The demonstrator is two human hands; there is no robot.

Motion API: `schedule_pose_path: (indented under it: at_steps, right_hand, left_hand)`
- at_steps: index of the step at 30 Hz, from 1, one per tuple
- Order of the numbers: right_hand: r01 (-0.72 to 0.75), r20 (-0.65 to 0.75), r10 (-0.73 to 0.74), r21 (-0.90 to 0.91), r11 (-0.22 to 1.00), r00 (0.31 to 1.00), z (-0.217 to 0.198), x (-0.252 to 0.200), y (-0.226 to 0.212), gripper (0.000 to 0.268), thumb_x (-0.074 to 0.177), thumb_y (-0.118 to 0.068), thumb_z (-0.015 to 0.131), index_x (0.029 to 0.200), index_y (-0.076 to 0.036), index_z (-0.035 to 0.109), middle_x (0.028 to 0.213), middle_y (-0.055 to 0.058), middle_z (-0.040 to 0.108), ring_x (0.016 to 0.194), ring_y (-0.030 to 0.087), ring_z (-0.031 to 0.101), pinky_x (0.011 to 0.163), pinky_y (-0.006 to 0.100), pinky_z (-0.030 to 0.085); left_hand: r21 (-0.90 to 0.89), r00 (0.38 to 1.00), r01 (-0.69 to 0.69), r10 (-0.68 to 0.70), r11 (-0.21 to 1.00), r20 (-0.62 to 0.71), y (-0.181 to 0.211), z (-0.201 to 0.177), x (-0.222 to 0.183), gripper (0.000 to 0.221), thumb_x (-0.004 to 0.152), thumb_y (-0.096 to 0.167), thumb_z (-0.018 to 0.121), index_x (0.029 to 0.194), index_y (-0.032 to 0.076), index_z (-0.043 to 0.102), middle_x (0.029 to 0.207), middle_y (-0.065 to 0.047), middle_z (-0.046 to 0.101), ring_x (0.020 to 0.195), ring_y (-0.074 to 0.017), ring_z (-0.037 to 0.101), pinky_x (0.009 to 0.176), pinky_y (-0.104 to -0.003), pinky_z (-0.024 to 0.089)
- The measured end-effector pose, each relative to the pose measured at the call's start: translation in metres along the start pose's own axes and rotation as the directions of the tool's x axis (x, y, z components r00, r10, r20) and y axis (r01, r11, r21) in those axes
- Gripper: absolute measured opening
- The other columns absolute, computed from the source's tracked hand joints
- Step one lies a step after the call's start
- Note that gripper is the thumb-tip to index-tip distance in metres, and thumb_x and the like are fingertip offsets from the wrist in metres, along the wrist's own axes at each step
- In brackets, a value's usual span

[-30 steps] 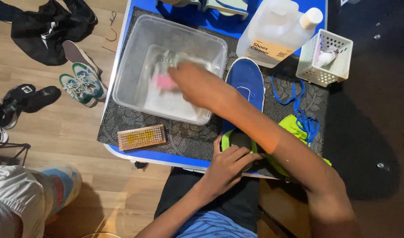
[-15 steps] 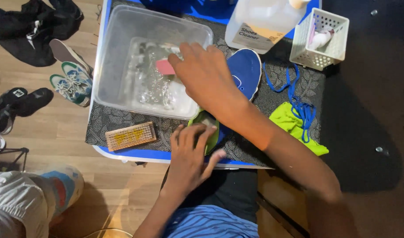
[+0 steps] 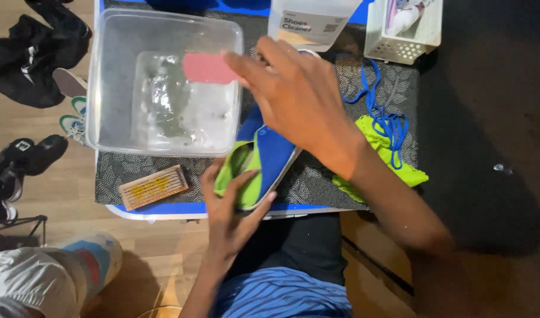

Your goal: Brushing the rubber sole of a blue sneaker with a small brush and soapy water to clean it.

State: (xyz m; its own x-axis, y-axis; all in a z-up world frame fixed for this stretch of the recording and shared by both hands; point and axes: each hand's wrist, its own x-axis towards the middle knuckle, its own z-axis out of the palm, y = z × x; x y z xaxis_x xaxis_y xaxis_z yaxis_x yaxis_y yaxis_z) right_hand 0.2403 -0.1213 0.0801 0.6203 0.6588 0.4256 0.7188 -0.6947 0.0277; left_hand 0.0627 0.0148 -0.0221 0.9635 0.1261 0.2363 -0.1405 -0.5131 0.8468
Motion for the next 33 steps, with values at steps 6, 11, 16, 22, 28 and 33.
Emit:
schedule_pose_path:
  at_steps: [6, 11, 16, 22, 28, 33]
  right_hand:
    - [0.044, 0.011, -0.044, 0.052, 0.998, 0.999, 0.002, -0.003, 0.011, 0.023, 0.105, -0.024, 0.072, 0.128, -0.022, 0.068, 0.088, 0.003, 0.052, 0.062, 0.017, 0.055, 0.039, 0.032, 0.040]
    - [-0.072, -0.024, 0.082, 0.270, 0.960, 0.996, -0.011, -0.021, 0.018, 0.028, 0.110, -0.022, 0.068, 0.138, -0.022, 0.064, 0.112, 0.004, 0.061, 0.073, 0.021, 0.056, 0.054, 0.037, 0.044]
    - [-0.291, 0.096, 0.296, 0.613, 0.735, 0.950, -0.035, -0.070, 0.016, 0.031, 0.109, -0.006, 0.063, 0.141, -0.005, 0.062, 0.106, 0.013, 0.062, 0.086, 0.020, 0.054, 0.066, 0.030, 0.039]
    - [-0.575, 0.148, 0.720, 0.716, 0.395, 0.678, -0.008, -0.172, 0.005, 0.044, 0.104, -0.027, 0.065, 0.138, 0.000, 0.064, 0.098, 0.002, 0.056, 0.084, 0.008, 0.045, 0.071, 0.023, 0.036]
    - [-0.505, -0.003, 0.807, 0.779, 0.372, 0.590, 0.010, -0.225, 0.004, 0.040, 0.097, -0.006, 0.072, 0.133, 0.010, 0.065, 0.091, 0.016, 0.058, 0.069, 0.012, 0.057, 0.066, 0.026, 0.051]
    - [-0.392, -0.009, 0.911, 0.901, 0.186, 0.412, 0.020, -0.243, -0.001, 0.047, 0.099, -0.016, 0.064, 0.137, 0.009, 0.055, 0.092, 0.011, 0.054, 0.045, 0.003, 0.044, 0.039, 0.019, 0.037]
  left_hand:
    - [-0.310, 0.974, 0.224, -0.204, 0.924, 0.096, -0.004, -0.024, 0.002, 0.045, 0.091, 0.049, 0.058, 0.122, 0.017, 0.067, 0.144, -0.015, 0.040, 0.142, -0.0298, 0.048, 0.115, -0.046, 0.045]
    - [-0.091, 0.990, 0.121, -0.114, 0.988, 0.084, -0.018, -0.031, 0.005, 0.036, 0.096, 0.045, 0.056, 0.117, 0.019, 0.070, 0.138, -0.013, 0.044, 0.137, -0.0309, 0.046, 0.111, -0.045, 0.040]
    - [0.285, 0.993, -0.118, 0.107, 0.951, 0.056, -0.040, -0.026, 0.012, 0.037, 0.102, 0.043, 0.049, 0.121, 0.021, 0.071, 0.125, -0.014, 0.047, 0.128, -0.0350, 0.044, 0.123, -0.061, 0.015]
    - [0.290, 0.964, -0.262, 0.261, 0.921, 0.042, -0.053, -0.022, 0.014, 0.079, 0.088, 0.071, 0.041, 0.126, 0.005, 0.063, 0.127, -0.020, 0.059, 0.124, -0.0407, 0.055, 0.108, -0.053, 0.042]
    - [0.349, 0.933, -0.355, 0.355, 0.867, 0.068, -0.062, -0.019, 0.010, 0.047, 0.084, 0.048, 0.078, 0.128, 0.032, 0.072, 0.124, 0.003, 0.070, 0.119, -0.0355, 0.060, 0.098, -0.049, 0.041]
    - [0.128, 0.972, -0.227, 0.217, 0.965, 0.087, -0.033, -0.033, 0.013, 0.030, 0.089, 0.041, 0.071, 0.115, 0.028, 0.078, 0.106, 0.007, 0.077, 0.112, -0.0332, 0.065, 0.112, -0.049, 0.039]
